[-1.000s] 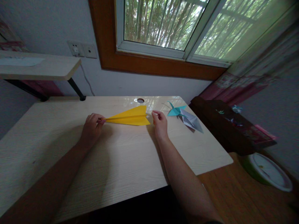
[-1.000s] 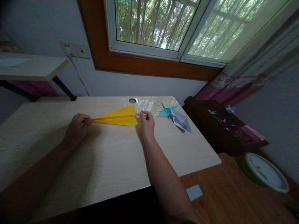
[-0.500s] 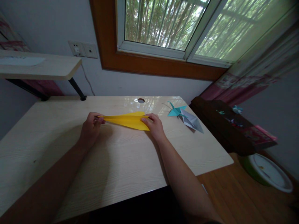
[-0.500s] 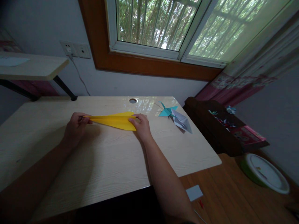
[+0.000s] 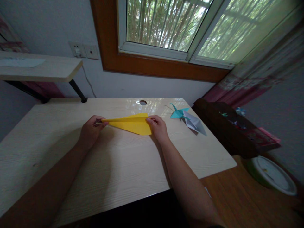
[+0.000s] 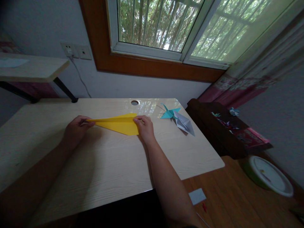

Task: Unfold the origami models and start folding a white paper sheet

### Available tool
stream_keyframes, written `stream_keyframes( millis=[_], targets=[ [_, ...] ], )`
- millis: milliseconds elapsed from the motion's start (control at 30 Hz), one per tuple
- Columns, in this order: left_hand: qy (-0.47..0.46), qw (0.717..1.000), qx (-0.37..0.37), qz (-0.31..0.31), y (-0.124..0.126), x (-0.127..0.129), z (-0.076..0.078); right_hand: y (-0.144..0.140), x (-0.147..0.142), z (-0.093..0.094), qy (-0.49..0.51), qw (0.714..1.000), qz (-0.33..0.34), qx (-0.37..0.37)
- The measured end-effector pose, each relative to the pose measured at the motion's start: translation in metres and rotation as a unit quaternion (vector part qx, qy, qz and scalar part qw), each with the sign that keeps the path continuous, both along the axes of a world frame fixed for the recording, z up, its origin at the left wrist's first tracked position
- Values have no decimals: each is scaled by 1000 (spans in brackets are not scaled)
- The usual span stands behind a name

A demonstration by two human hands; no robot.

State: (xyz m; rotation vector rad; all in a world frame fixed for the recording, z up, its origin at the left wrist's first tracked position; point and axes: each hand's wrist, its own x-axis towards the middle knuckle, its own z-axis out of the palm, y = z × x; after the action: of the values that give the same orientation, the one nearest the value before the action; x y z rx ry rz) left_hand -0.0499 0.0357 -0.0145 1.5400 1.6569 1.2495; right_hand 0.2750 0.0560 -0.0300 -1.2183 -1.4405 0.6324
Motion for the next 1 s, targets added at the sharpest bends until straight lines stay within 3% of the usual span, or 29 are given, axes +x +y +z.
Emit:
stream_keyframes(
  millis=[233, 533, 700, 1000],
  targets=[
    [-13, 1000, -17, 6, -2, 2, 5, 0, 5, 6, -30, 998, -31, 42],
    [62, 993, 90, -44, -7, 2, 9, -2, 9, 9, -82, 988, -112, 62],
    [63, 984, 151, -66, -11, 4, 10, -7, 6, 15, -46, 988, -127, 68],
    [84, 986, 137, -51, -9, 2, 6, -22, -8, 26, -40, 993, -76, 83]
  ],
)
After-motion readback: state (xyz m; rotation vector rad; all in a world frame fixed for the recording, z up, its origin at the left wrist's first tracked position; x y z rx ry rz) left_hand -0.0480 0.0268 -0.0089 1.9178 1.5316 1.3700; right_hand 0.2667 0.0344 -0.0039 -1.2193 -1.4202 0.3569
